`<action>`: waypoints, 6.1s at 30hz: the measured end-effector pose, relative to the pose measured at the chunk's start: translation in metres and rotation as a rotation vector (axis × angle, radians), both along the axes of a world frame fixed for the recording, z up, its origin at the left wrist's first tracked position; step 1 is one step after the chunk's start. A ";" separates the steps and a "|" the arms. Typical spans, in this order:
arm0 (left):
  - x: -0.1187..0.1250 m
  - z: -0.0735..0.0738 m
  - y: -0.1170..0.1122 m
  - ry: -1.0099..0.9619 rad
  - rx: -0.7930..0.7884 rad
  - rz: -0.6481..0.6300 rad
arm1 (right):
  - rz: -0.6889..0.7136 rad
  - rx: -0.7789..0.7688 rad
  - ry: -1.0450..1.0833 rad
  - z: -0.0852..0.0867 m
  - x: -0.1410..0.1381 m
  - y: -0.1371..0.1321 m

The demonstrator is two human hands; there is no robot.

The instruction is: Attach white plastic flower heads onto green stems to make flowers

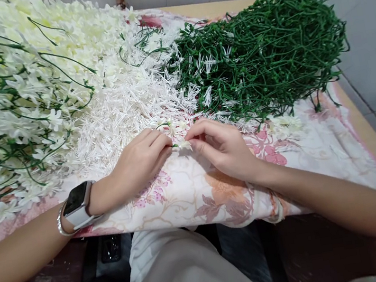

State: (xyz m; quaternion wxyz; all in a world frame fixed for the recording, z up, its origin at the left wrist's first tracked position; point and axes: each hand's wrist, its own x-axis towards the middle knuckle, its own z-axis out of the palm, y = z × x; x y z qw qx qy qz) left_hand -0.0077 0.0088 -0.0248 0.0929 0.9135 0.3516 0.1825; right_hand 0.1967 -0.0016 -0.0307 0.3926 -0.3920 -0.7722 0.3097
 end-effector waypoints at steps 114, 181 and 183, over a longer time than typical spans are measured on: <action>0.001 0.000 -0.011 0.261 0.431 -0.186 | 0.109 0.362 -0.303 0.002 -0.002 -0.007; 0.003 0.005 -0.013 -0.058 0.058 -0.134 | 0.117 0.108 -0.027 -0.002 -0.002 -0.008; 0.000 0.005 -0.012 -0.046 0.132 -0.112 | 0.094 0.123 -0.013 0.000 -0.003 -0.008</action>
